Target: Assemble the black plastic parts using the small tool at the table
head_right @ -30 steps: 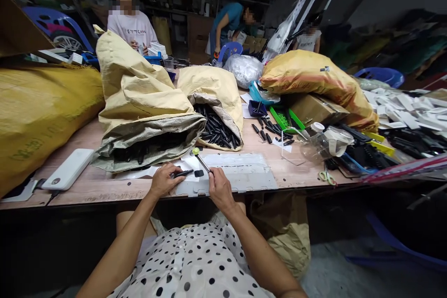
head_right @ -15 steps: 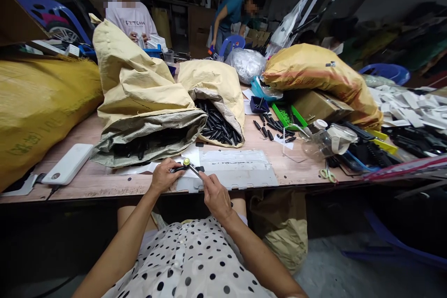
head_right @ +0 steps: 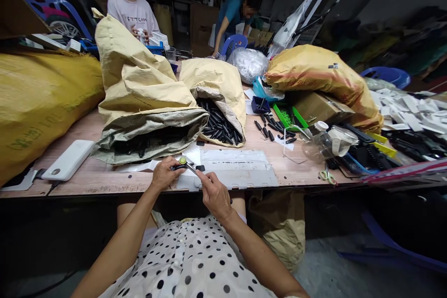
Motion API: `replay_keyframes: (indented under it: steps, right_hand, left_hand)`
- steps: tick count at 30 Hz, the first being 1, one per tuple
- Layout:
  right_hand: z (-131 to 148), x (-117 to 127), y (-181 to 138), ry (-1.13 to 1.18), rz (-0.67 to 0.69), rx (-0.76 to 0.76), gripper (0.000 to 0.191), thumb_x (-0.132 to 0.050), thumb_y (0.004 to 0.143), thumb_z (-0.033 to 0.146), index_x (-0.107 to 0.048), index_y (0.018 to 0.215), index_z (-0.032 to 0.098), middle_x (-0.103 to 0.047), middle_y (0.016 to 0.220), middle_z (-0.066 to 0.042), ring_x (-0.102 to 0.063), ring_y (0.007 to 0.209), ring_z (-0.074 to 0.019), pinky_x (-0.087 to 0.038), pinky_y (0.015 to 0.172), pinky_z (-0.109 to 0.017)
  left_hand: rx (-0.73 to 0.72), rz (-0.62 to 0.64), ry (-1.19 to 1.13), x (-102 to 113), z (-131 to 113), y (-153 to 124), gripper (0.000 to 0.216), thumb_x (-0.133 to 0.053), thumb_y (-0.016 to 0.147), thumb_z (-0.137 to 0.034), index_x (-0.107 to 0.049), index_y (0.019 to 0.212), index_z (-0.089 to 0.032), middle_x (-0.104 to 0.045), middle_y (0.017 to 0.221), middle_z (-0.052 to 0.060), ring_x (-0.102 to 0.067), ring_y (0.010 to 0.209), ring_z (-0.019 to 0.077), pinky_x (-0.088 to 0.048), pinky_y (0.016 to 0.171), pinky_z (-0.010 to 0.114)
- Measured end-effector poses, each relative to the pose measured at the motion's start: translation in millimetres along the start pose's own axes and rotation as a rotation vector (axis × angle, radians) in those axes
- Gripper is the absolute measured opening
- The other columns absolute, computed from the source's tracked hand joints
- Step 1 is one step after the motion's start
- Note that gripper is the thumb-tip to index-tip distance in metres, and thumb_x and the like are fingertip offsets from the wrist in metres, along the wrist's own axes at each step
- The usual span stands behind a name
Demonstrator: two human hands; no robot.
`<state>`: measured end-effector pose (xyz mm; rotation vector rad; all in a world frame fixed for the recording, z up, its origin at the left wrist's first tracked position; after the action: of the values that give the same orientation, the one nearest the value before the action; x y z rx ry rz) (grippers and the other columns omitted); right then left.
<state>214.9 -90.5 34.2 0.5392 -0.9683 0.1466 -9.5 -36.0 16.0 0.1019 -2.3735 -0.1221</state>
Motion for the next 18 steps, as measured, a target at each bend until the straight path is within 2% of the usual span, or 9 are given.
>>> replay_keyframes:
  steps: [4,8,12,18]
  right_hand:
    - [1.8,-6.1,-0.5,-0.014,0.054,-0.004,0.049,-0.043,0.098,0.016,-0.063,0.140,0.034,-0.065,0.095,-0.003,-0.062,0.073,-0.0139,-0.049,0.058,-0.019]
    - [-5.4,-4.5,5.5,0.019,-0.010,-0.049,0.047,-0.042,0.100,0.020,-0.062,0.141,0.032,-0.067,0.099,-0.005,-0.066,0.083,-0.0165,-0.054,0.068,-0.022]
    - [-26.3,-0.6,24.0,-0.024,-0.095,-0.062,0.042,-0.041,0.102,0.024,-0.066,0.135,0.028,-0.068,0.103,-0.007,-0.066,0.092,-0.0191,-0.054,0.074,-0.025]
    - [-60.5,-9.8,52.0,-0.249,-0.114,-0.065,0.036,-0.049,0.095,0.016,-0.073,0.119,0.027,-0.065,0.095,-0.007,-0.059,0.082,-0.0199,-0.045,0.070,-0.028]
  left_hand:
    - [0.011,0.005,-0.002,1.6,-4.2,0.0,0.008,-0.077,0.075,-0.026,-0.080,0.082,-0.030,-0.069,0.085,-0.002,-0.064,0.084,0.0182,-0.049,0.078,0.029]
    - [0.033,0.019,-0.015,2.2,-7.0,0.0,0.014,-0.079,0.075,-0.024,-0.081,0.088,-0.029,-0.070,0.087,-0.001,-0.065,0.087,0.0191,-0.049,0.079,0.030]
    - [0.042,0.024,-0.013,3.3,-7.3,-0.4,0.015,-0.079,0.074,-0.024,-0.081,0.089,-0.027,-0.071,0.088,0.000,-0.066,0.087,0.0197,-0.050,0.080,0.031]
    - [-0.009,0.014,-0.011,4.9,-4.9,-2.1,0.017,-0.078,0.074,-0.023,-0.081,0.090,-0.026,-0.070,0.086,0.000,-0.066,0.084,0.0188,-0.051,0.079,0.030]
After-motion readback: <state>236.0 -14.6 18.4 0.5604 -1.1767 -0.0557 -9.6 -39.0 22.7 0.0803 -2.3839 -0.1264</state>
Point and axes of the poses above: each hand's wrist, its own y-axis towards the middle knuckle, its own x-axis out of the back of the hand, z = x × y, the point moved 2 cm from there along y, towards the middle knuckle
